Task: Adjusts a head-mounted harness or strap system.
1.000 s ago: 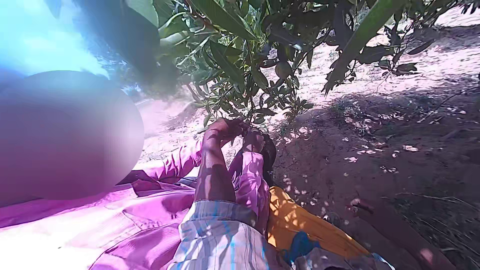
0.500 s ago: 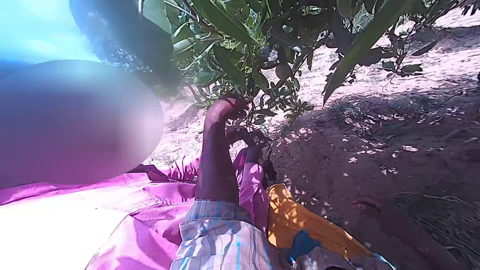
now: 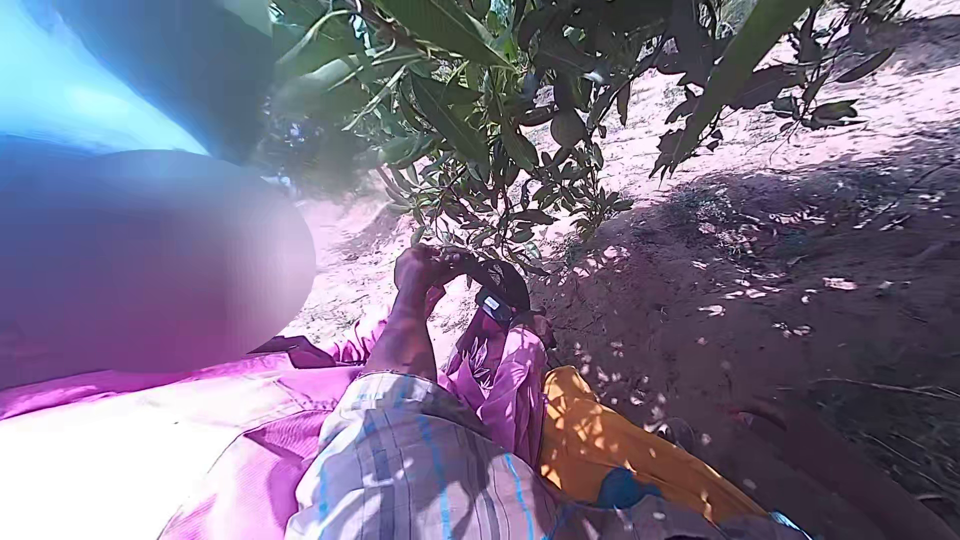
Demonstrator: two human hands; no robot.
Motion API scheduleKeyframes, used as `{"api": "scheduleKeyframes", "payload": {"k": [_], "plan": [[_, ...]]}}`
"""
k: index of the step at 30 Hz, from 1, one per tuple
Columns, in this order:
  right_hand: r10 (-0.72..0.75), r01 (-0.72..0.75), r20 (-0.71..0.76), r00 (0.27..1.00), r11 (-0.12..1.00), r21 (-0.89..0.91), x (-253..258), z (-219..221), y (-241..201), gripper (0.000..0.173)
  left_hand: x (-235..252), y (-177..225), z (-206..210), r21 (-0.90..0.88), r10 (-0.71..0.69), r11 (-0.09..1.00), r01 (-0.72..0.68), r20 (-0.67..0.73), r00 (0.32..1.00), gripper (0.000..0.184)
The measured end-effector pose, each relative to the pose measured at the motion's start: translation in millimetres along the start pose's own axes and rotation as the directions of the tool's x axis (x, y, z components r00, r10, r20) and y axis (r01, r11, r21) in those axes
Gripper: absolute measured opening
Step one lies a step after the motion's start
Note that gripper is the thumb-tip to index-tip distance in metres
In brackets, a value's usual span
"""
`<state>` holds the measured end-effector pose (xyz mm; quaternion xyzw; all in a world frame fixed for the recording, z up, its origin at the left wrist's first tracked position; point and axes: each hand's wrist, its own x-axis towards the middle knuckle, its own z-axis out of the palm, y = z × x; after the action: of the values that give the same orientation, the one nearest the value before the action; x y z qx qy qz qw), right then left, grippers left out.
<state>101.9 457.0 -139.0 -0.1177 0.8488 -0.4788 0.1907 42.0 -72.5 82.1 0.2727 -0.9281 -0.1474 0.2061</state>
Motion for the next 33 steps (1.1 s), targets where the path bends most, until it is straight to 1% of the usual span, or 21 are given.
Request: {"api": "scheduleKeyframes", "payload": {"k": [2, 4, 5, 7, 8, 10, 12, 13, 15, 17, 19, 21, 23, 25, 28, 30, 31, 33], "plan": [[0.022, -0.022, 0.005, 1.000, 1.000, -0.012, 1, 1, -2, 0.027, 1, 2, 4, -0.050, -0.030, 0.998, 0.030, 0.003, 1.000, 0.030], [0.049, -0.049, 0.011, 0.999, 0.999, -0.019, 3, 3, -6, 0.027, 4, 2, 8, -0.117, -0.030, 0.993, 0.030, -0.003, 1.000, 0.034], [0.070, -0.070, 0.010, 0.998, 0.997, -0.016, 3, 5, -9, 0.028, 7, 0, 12, -0.135, -0.040, 0.990, 0.039, -0.004, 0.999, 0.038], [0.077, -0.077, 0.021, 0.997, 0.997, -0.020, 4, 7, -8, 0.027, 10, -2, 17, -0.137, -0.043, 0.990, 0.046, 0.024, 0.999, 0.038], [0.067, -0.067, 0.027, 0.997, 0.997, -0.024, 5, 6, -5, 0.026, 10, -2, 19, -0.144, -0.025, 0.989, 0.032, 0.050, 0.998, 0.036], [0.046, -0.045, 0.028, 0.999, 0.999, -0.016, 7, 7, 3, 0.026, 13, -8, 24, -0.182, 0.051, 0.983, -0.034, 0.088, 0.995, 0.037], [0.074, -0.074, 0.015, 0.997, 0.997, 0.007, 5, 9, 1, 0.028, 19, -13, 29, -0.209, 0.139, 0.972, -0.111, 0.123, 0.983, 0.036], [0.095, -0.095, 0.014, 0.995, 0.995, 0.013, 3, 8, -3, 0.028, 20, -12, 28, -0.213, 0.183, 0.966, -0.145, 0.168, 0.969, 0.033], [0.124, -0.124, 0.020, 0.992, 0.992, 0.018, 2, 6, -5, 0.028, 20, -8, 26, -0.162, 0.249, 0.963, -0.214, 0.249, 0.936, 0.024], [0.112, -0.112, 0.031, 0.993, 0.994, 0.002, 4, 6, 1, 0.027, 20, -6, 26, -0.050, 0.285, 0.958, -0.283, 0.289, 0.914, 0.019], [0.070, -0.070, 0.044, 0.997, 0.997, -0.019, 8, 6, 9, 0.028, 17, -1, 29, 0.095, 0.273, 0.944, -0.316, 0.313, 0.909, 0.023], [0.072, -0.071, 0.050, 0.996, 0.997, -0.024, 10, 7, 10, 0.027, 11, 3, 36, 0.186, 0.255, 0.928, -0.324, 0.321, 0.912, 0.027], [0.098, -0.097, 0.036, 0.994, 0.995, -0.037, 11, 8, 7, 0.026, 7, 4, 43, 0.209, 0.246, 0.925, -0.318, 0.310, 0.918, 0.028], [0.129, -0.128, 0.036, 0.991, 0.991, -0.046, 10, 11, 3, 0.026, 8, -1, 48, 0.164, 0.269, 0.932, -0.323, 0.282, 0.921, 0.025], [0.068, -0.067, 0.054, 0.996, 0.998, -0.016, 11, 9, 13, 0.027, 13, -10, 57, 0.131, 0.320, 0.924, -0.360, 0.251, 0.913, 0.022], [0.076, -0.078, 0.063, 0.995, 0.997, 0.022, 10, 9, 13, 0.026, 25, -20, 72, 0.156, 0.343, 0.913, -0.377, 0.208, 0.916, 0.025], [0.082, -0.085, 0.064, 0.995, 0.996, 0.036, 10, 10, 14, 0.026, 27, -19, 78, 0.172, 0.336, 0.912, -0.372, 0.206, 0.919, 0.027], [0.077, -0.079, 0.067, 0.995, 0.997, 0.026, 11, 9, 16, 0.027, 10, 3, 71, 0.212, 0.326, 0.901, -0.378, 0.241, 0.914, 0.028]]}}
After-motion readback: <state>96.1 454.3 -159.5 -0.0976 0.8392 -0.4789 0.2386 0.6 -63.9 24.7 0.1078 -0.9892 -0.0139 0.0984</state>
